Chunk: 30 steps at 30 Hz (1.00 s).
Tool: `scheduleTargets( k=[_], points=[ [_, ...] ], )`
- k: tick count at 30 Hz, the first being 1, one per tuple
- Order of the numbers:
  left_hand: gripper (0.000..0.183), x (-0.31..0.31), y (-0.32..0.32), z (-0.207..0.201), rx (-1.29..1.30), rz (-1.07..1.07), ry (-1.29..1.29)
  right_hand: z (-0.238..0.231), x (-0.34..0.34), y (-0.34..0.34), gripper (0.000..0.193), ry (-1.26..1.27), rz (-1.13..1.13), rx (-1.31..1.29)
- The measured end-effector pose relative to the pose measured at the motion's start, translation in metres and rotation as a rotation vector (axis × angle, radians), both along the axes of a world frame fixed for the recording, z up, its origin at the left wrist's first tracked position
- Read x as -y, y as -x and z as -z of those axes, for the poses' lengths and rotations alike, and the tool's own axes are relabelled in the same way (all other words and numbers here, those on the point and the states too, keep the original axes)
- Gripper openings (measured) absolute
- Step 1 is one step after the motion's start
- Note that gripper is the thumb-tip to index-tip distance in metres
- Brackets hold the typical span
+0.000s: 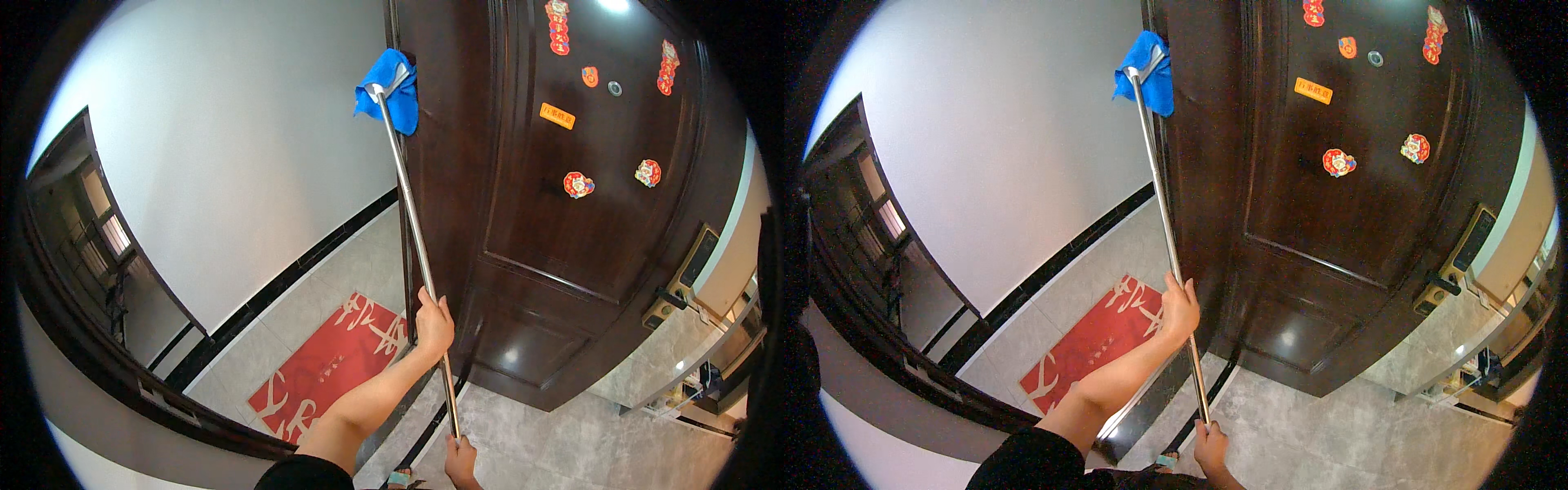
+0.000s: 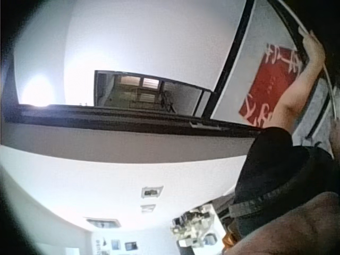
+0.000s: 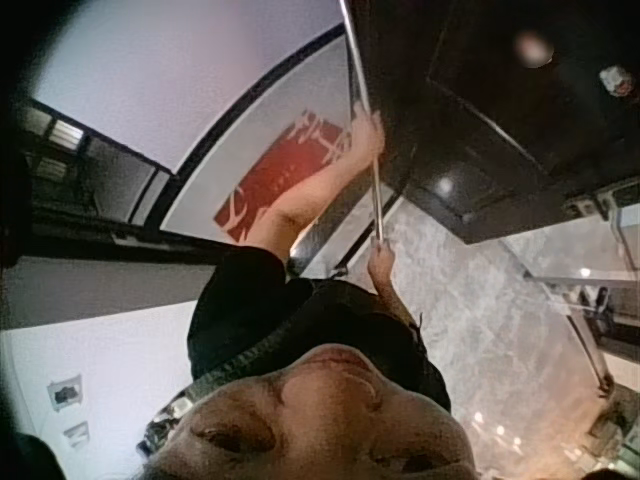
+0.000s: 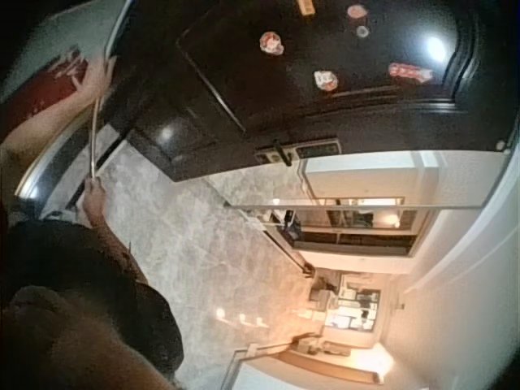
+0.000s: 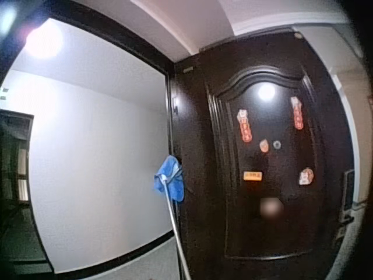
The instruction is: The person cleans the front door using a blue microfiber cloth attached to a long-handled mop. They wipe the exterior surface, then open the door to clean the interior side and the door handle.
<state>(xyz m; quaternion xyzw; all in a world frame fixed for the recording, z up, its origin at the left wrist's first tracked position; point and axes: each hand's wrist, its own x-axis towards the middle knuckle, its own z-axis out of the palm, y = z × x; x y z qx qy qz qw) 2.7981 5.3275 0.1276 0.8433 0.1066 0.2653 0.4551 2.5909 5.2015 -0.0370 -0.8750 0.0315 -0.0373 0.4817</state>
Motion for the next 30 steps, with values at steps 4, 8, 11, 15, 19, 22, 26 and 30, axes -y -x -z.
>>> scheduleTargets(
  k=[4, 8, 11, 15, 19, 22, 26, 30],
  points=[
    [0.039, -0.018, -0.03, -0.011, 0.096, -0.058, -0.085, -0.012, -0.015, -0.027, 0.039, -0.1, -0.018, 0.013],
    [0.04, -0.027, -0.044, -0.045, 0.13, -0.048, -0.058, -0.031, -0.037, -0.048, 0.036, -0.081, 0.02, 0.102],
    [0.04, -0.033, -0.057, -0.068, 0.226, -0.026, -0.11, -0.048, -0.051, -0.064, 0.034, -0.164, 0.056, 0.14],
    [0.041, -0.05, -0.078, -0.113, 0.266, 0.007, -0.087, -0.089, -0.065, -0.089, 0.034, -0.171, 0.039, 0.155],
    [0.041, -0.058, -0.084, -0.153, 0.416, 0.002, -0.143, -0.12, -0.077, -0.106, 0.032, -0.102, 0.028, 0.197],
    [0.042, -0.063, -0.084, -0.174, 0.476, 0.024, -0.122, -0.127, -0.083, -0.112, 0.034, -0.202, -0.03, 0.209],
    [0.042, -0.063, -0.08, -0.209, 0.506, 0.059, -0.093, -0.159, -0.086, -0.12, 0.037, -0.254, -0.037, 0.211],
    [0.043, -0.092, -0.105, -0.214, 0.581, 0.11, 0.035, -0.196, -0.079, -0.118, 0.03, -0.32, -0.087, 0.255]
  ],
)
